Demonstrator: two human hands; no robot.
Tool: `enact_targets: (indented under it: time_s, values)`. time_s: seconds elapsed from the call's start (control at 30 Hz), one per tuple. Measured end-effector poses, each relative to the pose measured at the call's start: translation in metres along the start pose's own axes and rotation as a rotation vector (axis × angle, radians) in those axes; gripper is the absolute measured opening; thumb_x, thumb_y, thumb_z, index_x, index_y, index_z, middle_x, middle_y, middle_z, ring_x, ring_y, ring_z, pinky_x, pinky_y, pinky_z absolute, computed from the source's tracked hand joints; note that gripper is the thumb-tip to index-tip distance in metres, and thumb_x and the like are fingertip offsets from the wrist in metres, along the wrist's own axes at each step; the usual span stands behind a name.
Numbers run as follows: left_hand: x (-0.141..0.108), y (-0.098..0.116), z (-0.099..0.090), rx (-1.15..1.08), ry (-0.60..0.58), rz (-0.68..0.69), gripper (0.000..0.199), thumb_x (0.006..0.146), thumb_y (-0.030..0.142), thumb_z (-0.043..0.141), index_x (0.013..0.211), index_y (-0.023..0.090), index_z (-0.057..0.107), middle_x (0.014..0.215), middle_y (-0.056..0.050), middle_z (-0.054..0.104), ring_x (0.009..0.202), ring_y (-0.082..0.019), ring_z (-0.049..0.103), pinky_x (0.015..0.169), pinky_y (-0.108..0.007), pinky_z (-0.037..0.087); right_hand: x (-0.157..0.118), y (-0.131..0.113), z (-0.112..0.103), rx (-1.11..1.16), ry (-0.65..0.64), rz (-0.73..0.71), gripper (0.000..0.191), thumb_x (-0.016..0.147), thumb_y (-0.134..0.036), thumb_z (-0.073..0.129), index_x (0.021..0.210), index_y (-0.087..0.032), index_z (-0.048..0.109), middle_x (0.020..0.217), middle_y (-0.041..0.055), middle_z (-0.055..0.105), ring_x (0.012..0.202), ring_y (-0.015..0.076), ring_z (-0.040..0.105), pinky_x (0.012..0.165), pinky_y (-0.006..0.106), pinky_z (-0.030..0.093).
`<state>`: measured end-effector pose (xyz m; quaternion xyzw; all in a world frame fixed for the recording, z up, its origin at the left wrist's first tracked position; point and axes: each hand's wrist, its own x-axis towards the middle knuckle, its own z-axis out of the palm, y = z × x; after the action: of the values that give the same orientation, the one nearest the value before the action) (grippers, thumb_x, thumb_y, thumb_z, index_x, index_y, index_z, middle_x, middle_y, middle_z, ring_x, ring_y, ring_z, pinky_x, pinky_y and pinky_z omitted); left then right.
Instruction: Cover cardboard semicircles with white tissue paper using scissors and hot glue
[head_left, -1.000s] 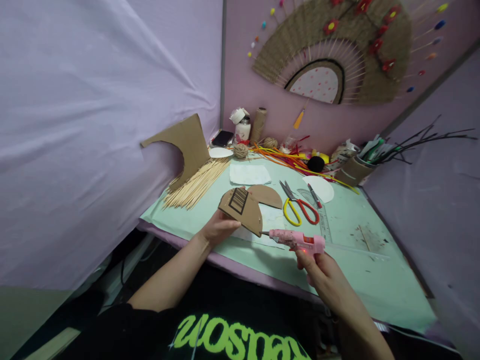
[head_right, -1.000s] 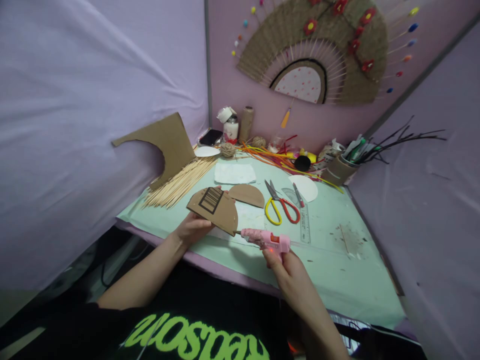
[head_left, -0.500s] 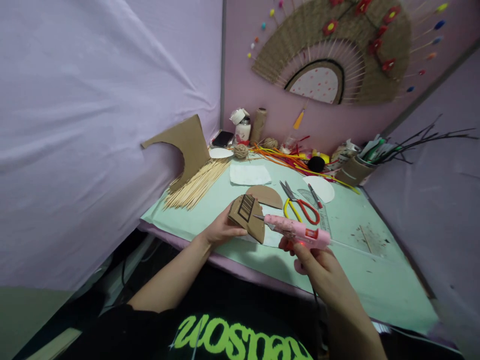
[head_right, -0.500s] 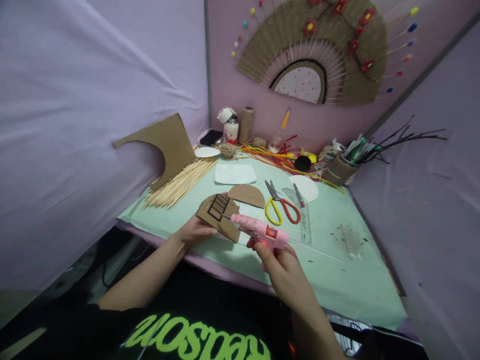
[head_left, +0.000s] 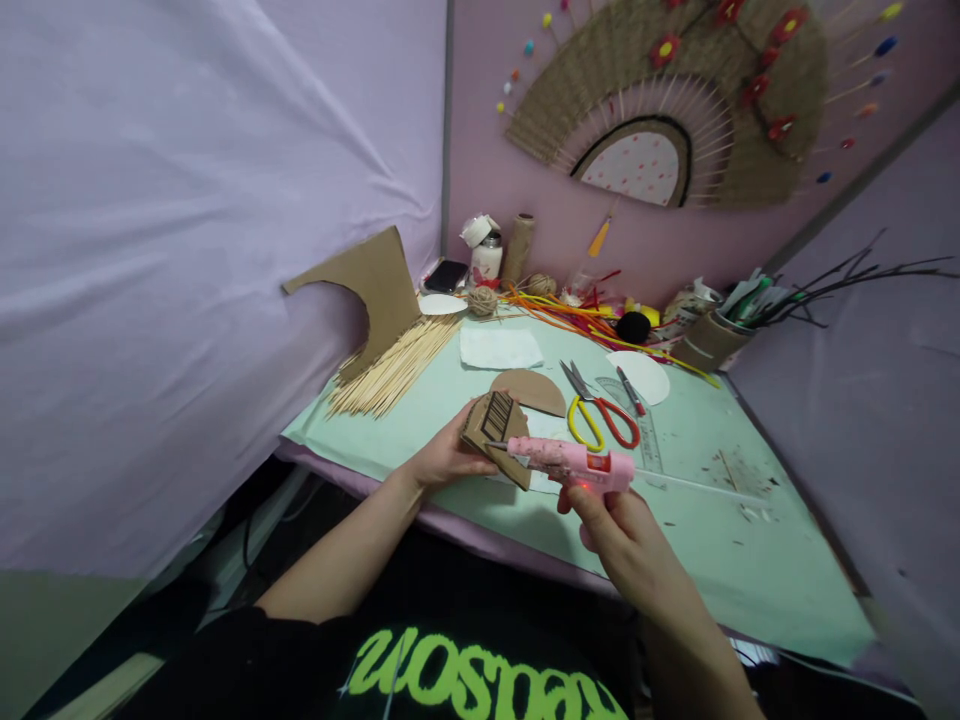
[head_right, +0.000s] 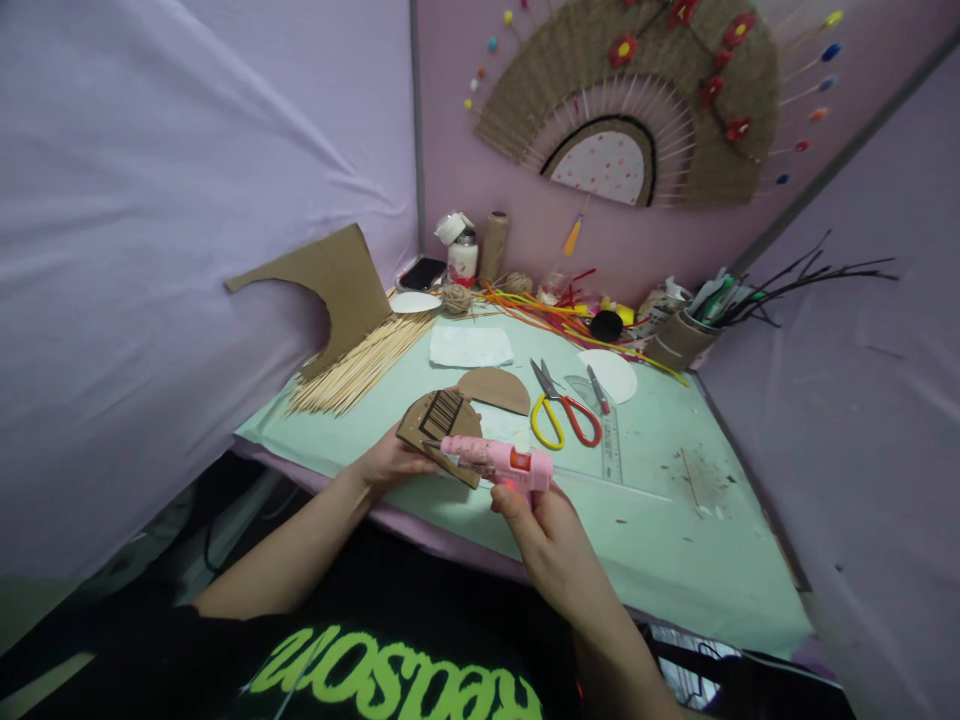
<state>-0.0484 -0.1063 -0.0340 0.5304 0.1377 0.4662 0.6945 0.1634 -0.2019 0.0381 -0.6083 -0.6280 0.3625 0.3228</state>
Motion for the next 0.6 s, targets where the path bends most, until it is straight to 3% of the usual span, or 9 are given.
enact_targets:
  time_s: [0.23,0.6]
  values:
    - [-0.001,0.004,0.003,0.007,0.047,-0.002,0.096,0.059,0.028,0.090,0.143,0.025,0.044,0.151,-0.017,0.041,0.131,-0.036,0.049,0.109,-0.051,0.037,-0.004,0.009,-0.004,-0.007,0.003,0.044,0.048,0.087,-0.061,0.043,0.071,-0.019,0.060,0.055,-0.0012,0.046,0.053,0.0151,0.045,0.048,0.026,0.038]
    - [0.000,-0.001,0.002,-0.070,0.054,0.031,0.093,0.060,0.027,0.090,0.142,0.027,0.047,0.151,-0.015,0.043,0.135,-0.039,0.044,0.111,-0.056,0.034,-0.012,0.020,-0.014,-0.064,0.030,0.073,0.046,0.086,-0.060,0.045,0.067,-0.021,0.057,0.051,-0.0024,0.043,0.051,0.0154,0.044,0.048,0.027,0.039]
